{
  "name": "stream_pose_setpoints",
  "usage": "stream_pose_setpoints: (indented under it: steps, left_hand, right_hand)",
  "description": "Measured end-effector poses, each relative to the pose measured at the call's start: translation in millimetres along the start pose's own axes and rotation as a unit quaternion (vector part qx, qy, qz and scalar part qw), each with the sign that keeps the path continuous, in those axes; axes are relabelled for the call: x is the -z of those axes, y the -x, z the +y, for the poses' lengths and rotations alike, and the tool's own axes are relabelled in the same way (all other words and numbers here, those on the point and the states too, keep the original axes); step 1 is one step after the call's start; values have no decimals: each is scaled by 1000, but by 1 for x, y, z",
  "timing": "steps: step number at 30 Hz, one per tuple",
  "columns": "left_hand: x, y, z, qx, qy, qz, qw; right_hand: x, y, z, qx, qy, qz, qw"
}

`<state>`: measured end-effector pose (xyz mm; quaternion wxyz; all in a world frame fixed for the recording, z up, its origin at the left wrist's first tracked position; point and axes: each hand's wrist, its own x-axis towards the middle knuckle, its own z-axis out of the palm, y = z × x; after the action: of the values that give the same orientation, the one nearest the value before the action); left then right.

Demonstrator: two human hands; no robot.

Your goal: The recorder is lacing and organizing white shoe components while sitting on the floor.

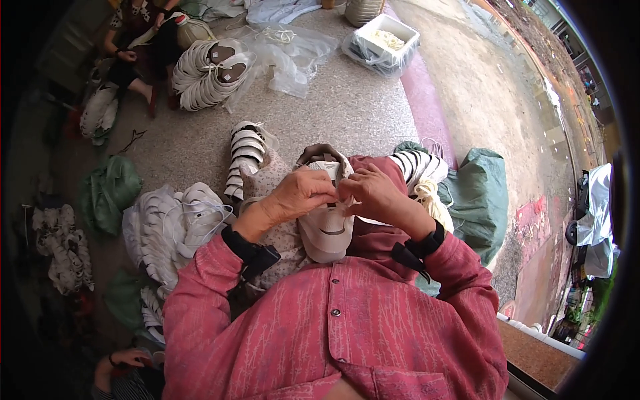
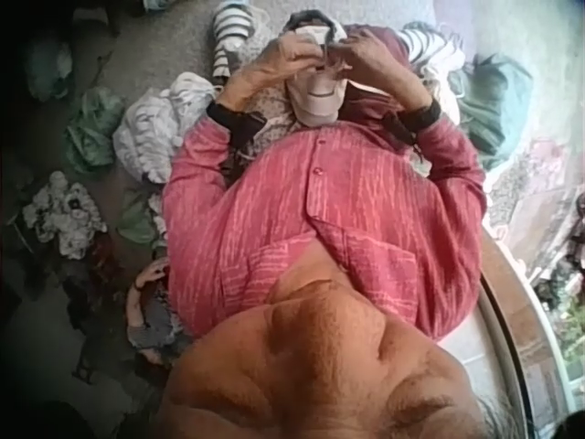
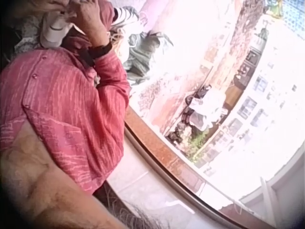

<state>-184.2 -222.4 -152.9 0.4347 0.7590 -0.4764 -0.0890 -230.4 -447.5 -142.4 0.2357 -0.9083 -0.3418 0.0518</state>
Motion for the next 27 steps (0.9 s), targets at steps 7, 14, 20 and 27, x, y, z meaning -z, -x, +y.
stream_pose_setpoints:
  steps: [7, 14, 20, 27]
  left_hand:
    - [-6, -15, -8, 26, 11, -38, 999]
    - [-1, -23, -4, 117, 99, -106, 983]
    - [3, -19, -4, 125, 126, -54, 983]
    - [-9, 3, 9, 133, 92, 147, 976]
  right_hand:
    - [-2, 5, 3, -7, -55, 78, 995]
    - [-5, 4, 9, 13, -71, 90, 993]
    - [4, 5, 9, -2, -140, 47, 989]
    - [-11, 4, -5, -49, -134, 97, 985]
